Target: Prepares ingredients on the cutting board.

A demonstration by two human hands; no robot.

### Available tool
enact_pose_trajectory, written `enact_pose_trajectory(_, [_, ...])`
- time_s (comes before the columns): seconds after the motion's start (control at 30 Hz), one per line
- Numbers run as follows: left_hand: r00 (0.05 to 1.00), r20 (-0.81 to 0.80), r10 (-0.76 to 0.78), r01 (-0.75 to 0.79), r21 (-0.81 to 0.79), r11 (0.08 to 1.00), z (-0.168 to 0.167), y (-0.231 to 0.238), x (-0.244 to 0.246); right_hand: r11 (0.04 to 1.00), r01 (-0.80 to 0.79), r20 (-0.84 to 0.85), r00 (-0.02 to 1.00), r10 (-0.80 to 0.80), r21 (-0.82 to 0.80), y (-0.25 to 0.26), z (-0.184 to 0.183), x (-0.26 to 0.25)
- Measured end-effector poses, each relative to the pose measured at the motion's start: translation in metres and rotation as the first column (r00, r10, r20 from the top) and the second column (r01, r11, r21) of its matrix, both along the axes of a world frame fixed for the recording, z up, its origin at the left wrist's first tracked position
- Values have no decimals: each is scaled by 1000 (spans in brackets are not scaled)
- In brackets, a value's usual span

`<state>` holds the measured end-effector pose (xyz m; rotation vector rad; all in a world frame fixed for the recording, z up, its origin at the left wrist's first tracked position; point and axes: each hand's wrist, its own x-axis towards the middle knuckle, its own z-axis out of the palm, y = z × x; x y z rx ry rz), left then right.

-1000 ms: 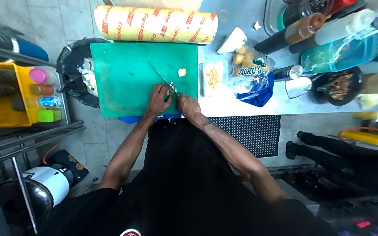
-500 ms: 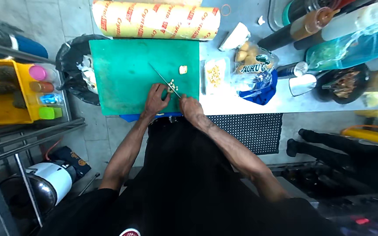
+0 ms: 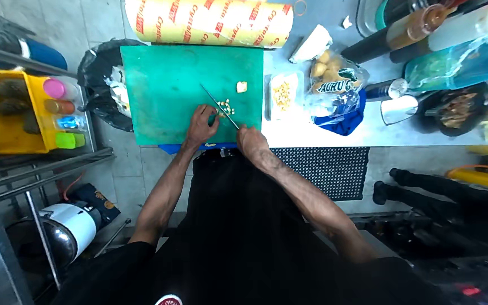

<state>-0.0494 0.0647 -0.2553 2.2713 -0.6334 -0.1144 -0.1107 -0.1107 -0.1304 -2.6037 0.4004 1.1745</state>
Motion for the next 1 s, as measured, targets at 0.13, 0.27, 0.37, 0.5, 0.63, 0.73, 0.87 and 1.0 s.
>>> enact_pose_trajectory(0.13, [1000,1,28,-28,-13,1000,-6,-3,3,997,46,77,996,-50,55,8,-41,-10])
enact_pose_trajectory(0.27, [998,-36,47,-48,-12,999,-5,-5,4,998,32,173,984,-41,51,13,-71,-3])
enact_pose_trajectory(0.37, [999,-32,43,-44,-14,999,-2,-4,7,999,-3,168,986,-5,47,8,-63,8])
enact_pose_trajectory(0.5, [995,-53,85,-84,33,996,0,-2,1,992,24,192,980,-48,128,-11,-44,10])
enact_pose_trajectory(0.63, [993,-118,-24,27,28,999,-6,-21,0,963,153,275,938,-212,222,-46,-24,2])
enact_pose_trajectory(0.73, [989,-146,16,-25,-56,998,3,-41,7,935,226,319,895,-310,275,-71,-18,-7])
enact_pose_trajectory(0.87, [988,-129,87,-105,-142,984,25,-58,19,877,331,329,833,-445,347,-93,2,-39])
enact_pose_trajectory(1.0, [997,-70,-38,45,92,995,23,-86,46,826,381,371,759,-536,415,-98,23,-82])
